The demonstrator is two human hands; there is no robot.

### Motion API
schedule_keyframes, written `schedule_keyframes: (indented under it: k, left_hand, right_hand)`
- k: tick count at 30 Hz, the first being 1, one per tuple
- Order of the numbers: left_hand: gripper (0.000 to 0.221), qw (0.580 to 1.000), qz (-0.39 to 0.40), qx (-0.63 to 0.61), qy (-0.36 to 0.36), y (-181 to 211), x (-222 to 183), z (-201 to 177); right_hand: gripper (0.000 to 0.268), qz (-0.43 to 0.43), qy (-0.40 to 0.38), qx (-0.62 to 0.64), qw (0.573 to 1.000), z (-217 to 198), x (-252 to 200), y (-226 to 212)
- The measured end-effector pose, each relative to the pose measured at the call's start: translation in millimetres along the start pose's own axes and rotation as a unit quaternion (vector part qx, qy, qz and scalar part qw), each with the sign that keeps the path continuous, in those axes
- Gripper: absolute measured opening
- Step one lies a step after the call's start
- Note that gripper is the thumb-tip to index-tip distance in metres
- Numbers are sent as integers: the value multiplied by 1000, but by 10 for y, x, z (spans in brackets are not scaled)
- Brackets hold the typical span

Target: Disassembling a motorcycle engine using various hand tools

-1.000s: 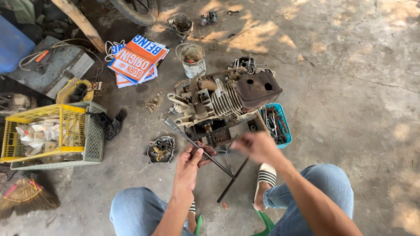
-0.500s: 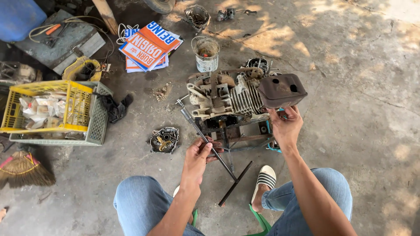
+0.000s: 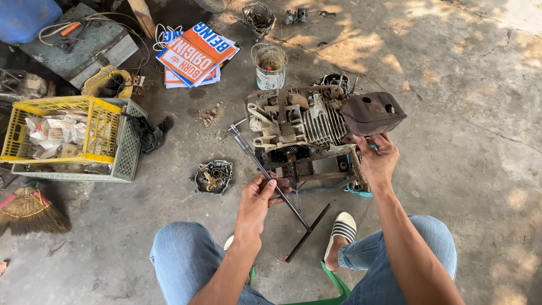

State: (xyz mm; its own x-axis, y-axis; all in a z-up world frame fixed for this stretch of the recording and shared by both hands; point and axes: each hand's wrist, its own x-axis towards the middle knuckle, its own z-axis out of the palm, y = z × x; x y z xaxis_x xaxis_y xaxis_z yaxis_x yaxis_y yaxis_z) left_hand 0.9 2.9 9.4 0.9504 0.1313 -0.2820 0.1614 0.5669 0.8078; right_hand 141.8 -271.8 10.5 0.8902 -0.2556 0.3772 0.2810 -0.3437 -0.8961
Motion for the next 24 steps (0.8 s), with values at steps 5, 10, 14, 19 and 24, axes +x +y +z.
schedule_keyframes:
  k: [5, 10, 14, 19, 24]
  left_hand:
    - [11, 1000, 0, -2, -1, 10, -6, 2]
    - [12, 1000, 1, 0, -2, 2, -2, -6]
    - [13, 1000, 0, -2, -2, 21, -16, 3]
    - [12, 1000, 1, -1, 3, 25, -27, 10]
    - [12, 1000, 7, 2, -4, 7, -16, 11]
  right_hand:
    - [25, -5, 7, -9, 1000, -5, -3, -150]
    - [28, -31, 15, -23, 999, -14, -9, -35]
    - [26, -50, 20, -34, 998, 0, -8, -126]
    - [22, -60, 26, -38, 997, 0, -45, -194]
    - [12, -55, 30, -24, 998, 54, -99, -270]
